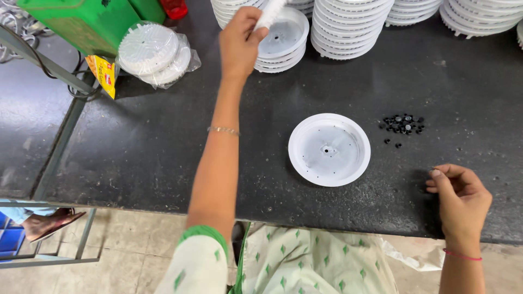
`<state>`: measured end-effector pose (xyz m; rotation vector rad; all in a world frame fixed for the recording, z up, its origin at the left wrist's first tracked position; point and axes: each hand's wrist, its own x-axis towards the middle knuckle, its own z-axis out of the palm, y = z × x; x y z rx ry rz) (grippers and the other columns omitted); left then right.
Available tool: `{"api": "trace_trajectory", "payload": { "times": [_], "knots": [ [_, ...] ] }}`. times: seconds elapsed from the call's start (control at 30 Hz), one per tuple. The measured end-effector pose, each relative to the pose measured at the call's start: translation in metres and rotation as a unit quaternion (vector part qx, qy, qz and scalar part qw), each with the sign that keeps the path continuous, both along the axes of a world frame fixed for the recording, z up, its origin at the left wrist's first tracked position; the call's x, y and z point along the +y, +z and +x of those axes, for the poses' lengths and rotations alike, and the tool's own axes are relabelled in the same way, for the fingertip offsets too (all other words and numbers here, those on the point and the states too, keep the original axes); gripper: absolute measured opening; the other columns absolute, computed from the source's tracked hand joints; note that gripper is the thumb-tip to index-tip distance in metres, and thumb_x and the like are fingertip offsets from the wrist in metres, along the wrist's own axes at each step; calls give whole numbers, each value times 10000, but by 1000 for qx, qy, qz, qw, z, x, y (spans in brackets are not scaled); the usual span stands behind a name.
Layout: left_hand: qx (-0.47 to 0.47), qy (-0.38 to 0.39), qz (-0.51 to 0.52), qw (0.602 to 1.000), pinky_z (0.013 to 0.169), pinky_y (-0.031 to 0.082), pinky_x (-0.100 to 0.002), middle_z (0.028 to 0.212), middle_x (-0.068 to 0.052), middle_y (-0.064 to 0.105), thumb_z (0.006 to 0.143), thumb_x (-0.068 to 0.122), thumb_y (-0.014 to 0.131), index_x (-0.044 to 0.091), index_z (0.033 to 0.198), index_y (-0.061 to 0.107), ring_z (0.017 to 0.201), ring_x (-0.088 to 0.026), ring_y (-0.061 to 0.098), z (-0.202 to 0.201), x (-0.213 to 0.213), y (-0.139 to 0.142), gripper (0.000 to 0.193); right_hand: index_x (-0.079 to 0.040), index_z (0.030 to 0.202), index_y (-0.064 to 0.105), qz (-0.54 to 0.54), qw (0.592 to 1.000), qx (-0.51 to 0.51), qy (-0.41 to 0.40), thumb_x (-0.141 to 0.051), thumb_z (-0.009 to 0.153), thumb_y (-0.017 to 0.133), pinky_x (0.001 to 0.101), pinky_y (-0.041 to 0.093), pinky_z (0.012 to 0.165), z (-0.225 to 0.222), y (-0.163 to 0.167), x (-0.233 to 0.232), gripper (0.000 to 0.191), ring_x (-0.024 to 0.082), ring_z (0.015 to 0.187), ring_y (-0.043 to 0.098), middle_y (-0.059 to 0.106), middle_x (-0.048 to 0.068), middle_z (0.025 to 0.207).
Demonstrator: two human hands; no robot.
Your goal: The person inserts small black fasteners into the underside of a round white plastic light fixture base, pressing each into its hole by hand. After finishing the base, they wrap it in a clear plastic bag and place it with a stack of completed bases.
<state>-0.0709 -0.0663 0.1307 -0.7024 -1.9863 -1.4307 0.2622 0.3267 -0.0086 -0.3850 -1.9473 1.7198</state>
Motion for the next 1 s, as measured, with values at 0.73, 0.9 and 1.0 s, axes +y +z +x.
{"api": "trace_trajectory", "payload": {
  "times": [0.73, 0.9, 1.0],
  "knots": [
    [84, 150, -352, 920, 737, 490, -522, 877, -131, 710, 869, -75, 606, 104, 1093, 556, 869, -392, 664, 3, 34, -25, 291, 34, 1065, 694, 25, 999, -37, -8, -34, 1036, 704, 221, 537, 802, 1, 12, -5, 76, 83, 892, 649, 693, 30, 971],
    [92, 156, -348, 920, 717, 491, -530, 867, -145, 708, 905, -43, 607, 89, 1108, 538, 833, -399, 673, 1, 44, -26, 251, 30, 1069, 701, 37, 998, -48, -13, -46, 1031, 708, 221, 536, 794, 1, 15, -5, 85, 83, 885, 653, 700, 31, 1001],
    [94, 150, -347, 921, 684, 481, -536, 893, -164, 708, 902, -31, 612, 72, 1132, 517, 834, -412, 670, 1, 48, -26, 269, 24, 1084, 704, 36, 998, -47, -13, -49, 1025, 709, 221, 540, 793, 1, 15, -5, 94, 81, 883, 656, 703, 28, 999]
  ]
}}
